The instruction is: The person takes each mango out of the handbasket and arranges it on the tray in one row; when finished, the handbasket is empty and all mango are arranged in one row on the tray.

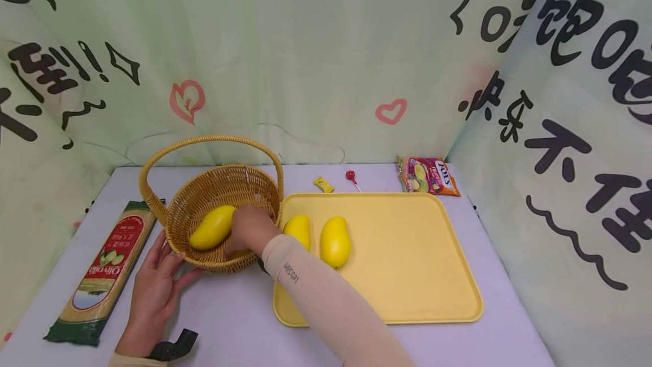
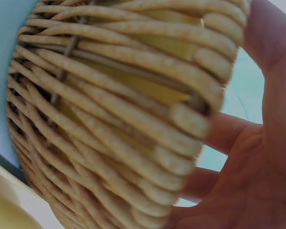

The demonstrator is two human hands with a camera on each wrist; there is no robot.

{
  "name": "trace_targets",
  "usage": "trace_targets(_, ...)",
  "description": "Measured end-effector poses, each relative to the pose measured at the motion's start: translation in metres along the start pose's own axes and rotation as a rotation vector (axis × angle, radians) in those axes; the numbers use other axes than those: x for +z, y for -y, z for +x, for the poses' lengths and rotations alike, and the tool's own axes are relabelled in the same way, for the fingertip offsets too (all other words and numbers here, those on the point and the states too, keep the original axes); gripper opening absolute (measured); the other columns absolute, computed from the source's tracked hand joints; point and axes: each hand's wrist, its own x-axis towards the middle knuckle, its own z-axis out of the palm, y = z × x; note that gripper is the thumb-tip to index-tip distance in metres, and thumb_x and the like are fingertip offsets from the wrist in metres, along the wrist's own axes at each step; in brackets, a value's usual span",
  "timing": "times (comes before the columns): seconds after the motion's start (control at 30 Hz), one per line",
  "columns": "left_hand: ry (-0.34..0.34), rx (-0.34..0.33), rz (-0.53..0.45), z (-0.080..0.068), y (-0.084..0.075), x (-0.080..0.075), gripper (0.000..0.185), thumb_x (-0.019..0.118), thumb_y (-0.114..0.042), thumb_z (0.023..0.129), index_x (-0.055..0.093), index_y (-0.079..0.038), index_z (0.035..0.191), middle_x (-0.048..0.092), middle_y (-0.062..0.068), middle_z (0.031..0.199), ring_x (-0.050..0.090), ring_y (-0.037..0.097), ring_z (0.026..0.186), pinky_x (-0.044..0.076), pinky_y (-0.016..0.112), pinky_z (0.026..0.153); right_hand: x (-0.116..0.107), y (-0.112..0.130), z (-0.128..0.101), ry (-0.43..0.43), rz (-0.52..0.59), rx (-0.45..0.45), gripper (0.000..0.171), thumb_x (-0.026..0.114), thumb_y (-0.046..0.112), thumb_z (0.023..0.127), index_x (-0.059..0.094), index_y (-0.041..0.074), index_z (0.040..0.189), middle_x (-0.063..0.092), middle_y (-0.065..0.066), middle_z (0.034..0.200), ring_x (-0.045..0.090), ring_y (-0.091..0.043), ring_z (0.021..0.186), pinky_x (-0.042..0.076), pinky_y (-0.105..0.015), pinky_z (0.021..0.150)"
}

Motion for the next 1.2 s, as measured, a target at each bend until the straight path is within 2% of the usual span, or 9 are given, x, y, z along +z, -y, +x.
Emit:
trace_targets(0.17, 0.006, -0.001, -0.005, 0.0, 0.0, 0.0, 0.077, 0.049, -0.006, 0.109, 0.018, -0.046, 0.168, 0.017, -0.002, 0.179, 0.044, 0.032, 0.151, 0.06, 0.05, 0.097, -0.004, 0.0, 0.001, -0.025, -0.025, -0.024, 0.044, 0.093, 0.046, 0.074, 0.071, 0.014, 0.096, 0.066, 0.004, 0.089, 0.059, -0.014, 0.086, 0.055, -0.034, 0.084)
trace_targets(0.27, 0.013, 0.004, -0.011, 0.0, -0.001, 0.0, 0.077, 0.048, -0.005, 0.109, 0.018, -0.045, 0.168, 0.017, -0.002, 0.179, 0.043, 0.031, 0.152, 0.061, 0.05, 0.096, -0.006, 0.001, 0.002, -0.037, -0.036, -0.034, 0.045, 0.093, 0.046, 0.074, 0.073, 0.015, 0.099, 0.069, 0.005, 0.094, 0.062, -0.015, 0.092, 0.055, -0.039, 0.097)
trace_targets(0.37, 0.015, 0.009, -0.016, -0.001, -0.001, -0.001, 0.077, 0.047, -0.004, 0.108, 0.018, -0.045, 0.168, 0.017, -0.003, 0.179, 0.042, 0.03, 0.152, 0.062, 0.049, 0.095, -0.008, 0.0, 0.0, -0.042, -0.035, -0.036, 0.045, 0.091, 0.046, 0.075, 0.073, 0.015, 0.101, 0.07, 0.004, 0.095, 0.062, -0.016, 0.094, 0.055, -0.039, 0.096)
trace_targets(0.47, 0.017, 0.01, -0.016, 0.0, 0.0, -0.001, 0.077, 0.047, -0.004, 0.109, 0.018, -0.044, 0.168, 0.017, -0.003, 0.179, 0.042, 0.03, 0.152, 0.062, 0.049, 0.095, -0.009, 0.0, -0.003, -0.053, 0.002, -0.042, 0.053, 0.09, 0.045, 0.076, 0.073, 0.013, 0.113, 0.071, 0.001, 0.103, 0.061, -0.018, 0.099, 0.054, -0.037, 0.091)
trace_targets(0.57, 0.016, 0.01, -0.014, 0.0, 0.0, -0.001, 0.077, 0.048, -0.005, 0.109, 0.018, -0.044, 0.168, 0.017, -0.003, 0.179, 0.042, 0.03, 0.153, 0.061, 0.05, 0.096, -0.01, -0.002, -0.006, -0.066, 0.055, -0.057, 0.065, 0.091, 0.044, 0.076, 0.071, 0.01, 0.128, 0.072, -0.004, 0.118, 0.06, -0.023, 0.114, 0.055, -0.038, 0.096)
trace_targets(0.67, 0.013, 0.005, -0.007, 0.0, 0.001, -0.001, 0.077, 0.048, -0.005, 0.109, 0.018, -0.045, 0.168, 0.016, -0.003, 0.179, 0.04, 0.03, 0.154, 0.06, 0.051, 0.096, -0.01, -0.004, -0.009, -0.083, 0.097, -0.085, 0.071, 0.091, 0.043, 0.076, 0.069, 0.009, 0.135, 0.07, -0.007, 0.131, 0.058, -0.027, 0.126, 0.055, -0.039, 0.103)
trace_targets(0.97, 0.006, 0.003, 0.018, 0.001, 0.002, -0.001, 0.077, 0.048, -0.007, 0.109, 0.016, -0.044, 0.168, 0.015, -0.003, 0.179, 0.041, 0.032, 0.154, 0.059, 0.051, 0.097, -0.009, -0.014, -0.011, -0.15, 0.186, -0.202, 0.074, 0.088, 0.046, 0.079, 0.065, 0.014, 0.143, 0.06, -0.01, 0.15, 0.056, -0.026, 0.134, 0.053, -0.032, 0.106)
trace_targets(1.2, 0.011, 0.008, 0.017, 0.001, 0.002, -0.001, 0.078, 0.049, -0.007, 0.109, 0.016, -0.044, 0.168, 0.016, -0.002, 0.179, 0.041, 0.032, 0.154, 0.06, 0.051, 0.097, -0.005, -0.023, -0.012, -0.21, 0.267, -0.287, 0.073, 0.089, 0.045, 0.078, 0.066, 0.018, 0.141, 0.056, -0.008, 0.153, 0.054, -0.024, 0.136, 0.053, -0.033, 0.108)
